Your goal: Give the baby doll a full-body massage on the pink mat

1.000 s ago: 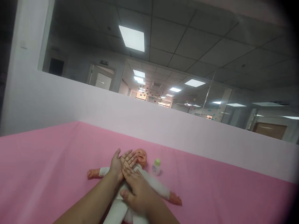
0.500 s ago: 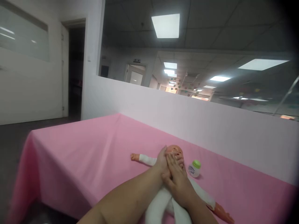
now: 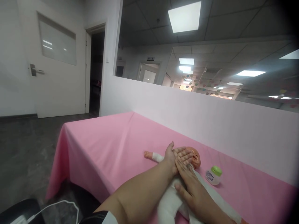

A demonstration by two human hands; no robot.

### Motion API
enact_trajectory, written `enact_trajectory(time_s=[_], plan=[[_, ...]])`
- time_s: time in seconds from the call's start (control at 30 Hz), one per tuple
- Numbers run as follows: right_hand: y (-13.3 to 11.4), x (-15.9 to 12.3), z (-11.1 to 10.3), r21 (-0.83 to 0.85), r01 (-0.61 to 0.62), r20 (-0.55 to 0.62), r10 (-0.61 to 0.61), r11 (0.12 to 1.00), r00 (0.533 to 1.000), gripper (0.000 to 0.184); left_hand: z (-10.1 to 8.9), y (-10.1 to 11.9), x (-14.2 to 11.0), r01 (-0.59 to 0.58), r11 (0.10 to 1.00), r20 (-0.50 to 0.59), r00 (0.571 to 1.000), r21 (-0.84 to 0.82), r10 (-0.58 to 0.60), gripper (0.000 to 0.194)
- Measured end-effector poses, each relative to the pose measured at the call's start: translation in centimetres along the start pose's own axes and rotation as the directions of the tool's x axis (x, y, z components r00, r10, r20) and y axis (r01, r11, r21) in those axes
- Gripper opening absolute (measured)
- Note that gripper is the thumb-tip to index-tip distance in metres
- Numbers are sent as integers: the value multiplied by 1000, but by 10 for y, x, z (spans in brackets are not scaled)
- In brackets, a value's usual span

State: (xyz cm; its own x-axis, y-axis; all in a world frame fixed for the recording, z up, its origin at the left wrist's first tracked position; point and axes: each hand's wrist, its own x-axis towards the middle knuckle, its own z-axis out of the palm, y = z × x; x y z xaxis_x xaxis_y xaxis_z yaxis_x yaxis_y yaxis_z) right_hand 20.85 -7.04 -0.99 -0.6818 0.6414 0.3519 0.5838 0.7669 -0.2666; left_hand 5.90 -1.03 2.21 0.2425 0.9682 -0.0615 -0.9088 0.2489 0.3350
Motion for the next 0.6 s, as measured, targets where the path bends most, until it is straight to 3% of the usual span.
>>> enact_trajectory(time_s=[0.17, 0.33, 0.6], plan=[[2, 0, 4, 28, -75, -83, 77, 997, 994, 92, 8, -20, -2, 119, 992, 51, 991, 44, -121, 70], [-1, 7, -1, -50, -230, -102, 225, 972, 969, 84, 14, -32, -1, 168, 984, 73, 982, 55, -172, 62], [-7, 15, -14, -186, -325, -87, 313, 927, 946, 76, 12, -7, 3, 32, 994, 7, 999, 101, -33, 58]])
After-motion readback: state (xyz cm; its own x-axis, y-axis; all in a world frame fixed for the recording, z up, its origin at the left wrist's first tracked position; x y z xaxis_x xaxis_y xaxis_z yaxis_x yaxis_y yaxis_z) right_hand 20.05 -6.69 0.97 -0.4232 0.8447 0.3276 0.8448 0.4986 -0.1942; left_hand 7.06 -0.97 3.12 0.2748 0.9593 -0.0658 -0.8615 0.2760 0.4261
